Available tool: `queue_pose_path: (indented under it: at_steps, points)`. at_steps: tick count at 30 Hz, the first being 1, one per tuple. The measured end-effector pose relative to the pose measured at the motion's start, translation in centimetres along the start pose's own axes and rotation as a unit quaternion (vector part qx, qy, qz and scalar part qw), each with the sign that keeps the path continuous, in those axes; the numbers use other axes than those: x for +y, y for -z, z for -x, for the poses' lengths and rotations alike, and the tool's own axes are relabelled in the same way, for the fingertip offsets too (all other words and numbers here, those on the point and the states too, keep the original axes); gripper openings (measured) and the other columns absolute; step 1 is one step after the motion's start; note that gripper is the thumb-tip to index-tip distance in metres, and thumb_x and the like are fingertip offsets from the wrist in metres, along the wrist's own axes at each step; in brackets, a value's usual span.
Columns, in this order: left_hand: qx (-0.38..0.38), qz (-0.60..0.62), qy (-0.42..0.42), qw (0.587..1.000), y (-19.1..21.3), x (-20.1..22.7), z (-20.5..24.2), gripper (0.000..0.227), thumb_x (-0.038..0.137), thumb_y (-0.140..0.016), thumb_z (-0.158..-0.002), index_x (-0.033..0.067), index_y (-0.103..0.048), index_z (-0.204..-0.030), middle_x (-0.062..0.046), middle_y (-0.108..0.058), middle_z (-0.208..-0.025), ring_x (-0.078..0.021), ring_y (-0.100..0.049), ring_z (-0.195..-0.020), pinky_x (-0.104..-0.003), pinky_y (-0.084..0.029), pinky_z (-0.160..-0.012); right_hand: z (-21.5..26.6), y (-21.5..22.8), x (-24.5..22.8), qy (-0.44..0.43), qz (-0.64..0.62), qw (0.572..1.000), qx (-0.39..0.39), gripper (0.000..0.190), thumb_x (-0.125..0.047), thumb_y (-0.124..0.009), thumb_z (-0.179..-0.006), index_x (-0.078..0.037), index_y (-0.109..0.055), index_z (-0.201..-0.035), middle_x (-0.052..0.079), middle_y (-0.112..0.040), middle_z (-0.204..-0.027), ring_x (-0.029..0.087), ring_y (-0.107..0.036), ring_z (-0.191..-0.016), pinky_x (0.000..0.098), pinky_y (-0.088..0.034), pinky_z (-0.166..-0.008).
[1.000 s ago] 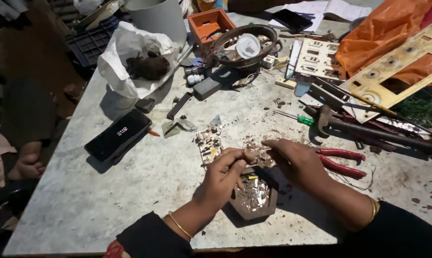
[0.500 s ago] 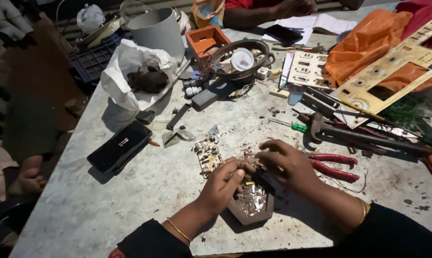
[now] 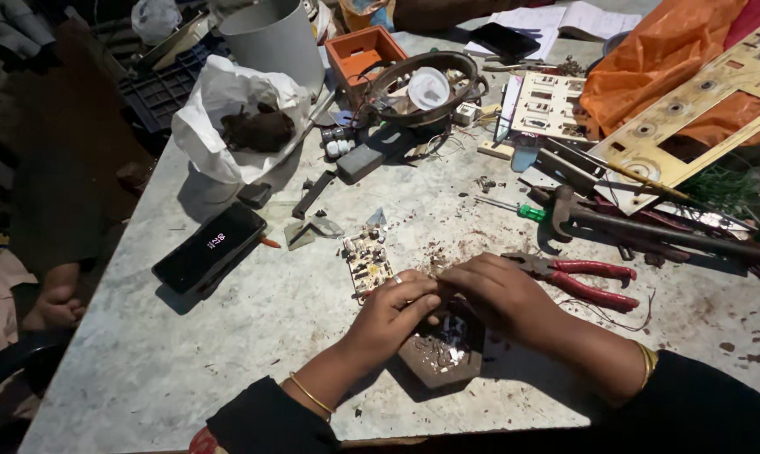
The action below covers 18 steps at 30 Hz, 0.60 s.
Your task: The person uses pliers to strip the insulation from a small yellow wire and then uses a hammer to crush a small component held in a hexagonal container. The person then picks up a small circuit board and places it on the table.
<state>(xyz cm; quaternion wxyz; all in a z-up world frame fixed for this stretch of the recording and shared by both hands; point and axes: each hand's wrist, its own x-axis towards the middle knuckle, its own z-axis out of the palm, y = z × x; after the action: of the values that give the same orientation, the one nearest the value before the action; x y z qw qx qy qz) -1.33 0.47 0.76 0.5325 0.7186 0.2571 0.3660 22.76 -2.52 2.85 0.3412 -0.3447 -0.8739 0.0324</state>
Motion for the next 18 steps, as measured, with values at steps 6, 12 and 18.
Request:
queue_pose_path:
  at_steps: [6,12,18]
  points:
    - [0.003,-0.113,-0.052,0.992,0.2,0.6,-0.2,0.019,0.008,-0.067,-0.097,-0.0039,-0.071,-0.112,-0.011,-0.072,-0.103,-0.0216,-0.072,-0.095,-0.031,-0.056,-0.083,0.5,-0.4,0.2,-0.016,0.003,1.0,0.021,0.038,-0.01,-0.074,-0.087,-0.007,-0.063,-0.122,0.013,-0.068,-0.112,0.033,-0.069,-0.101,0.0411,-0.054,-0.087]
    - [-0.002,-0.137,-0.111,0.984,0.7,1.4,-0.1,0.016,0.005,-0.065,-0.098,-0.0019,-0.069,-0.112,-0.013,-0.069,-0.105,-0.0259,-0.07,-0.098,-0.033,-0.055,-0.087,-0.2,-0.1,-0.5,0.041,-0.024,0.999,0.016,0.048,-0.007,-0.069,-0.087,-0.003,-0.06,-0.134,0.018,-0.066,-0.126,0.035,-0.067,-0.113,0.0417,-0.054,-0.095]
    - [0.026,-0.163,-0.121,0.979,0.5,1.7,-0.1,0.013,0.004,-0.073,-0.092,-0.0007,-0.073,-0.104,-0.011,-0.07,-0.095,-0.0223,-0.07,-0.087,-0.032,-0.056,-0.079,-0.1,0.1,-0.7,0.017,-0.037,0.999,0.01,0.044,-0.01,-0.072,-0.087,-0.004,-0.063,-0.13,0.015,-0.068,-0.122,0.033,-0.067,-0.11,0.0422,-0.054,-0.094]
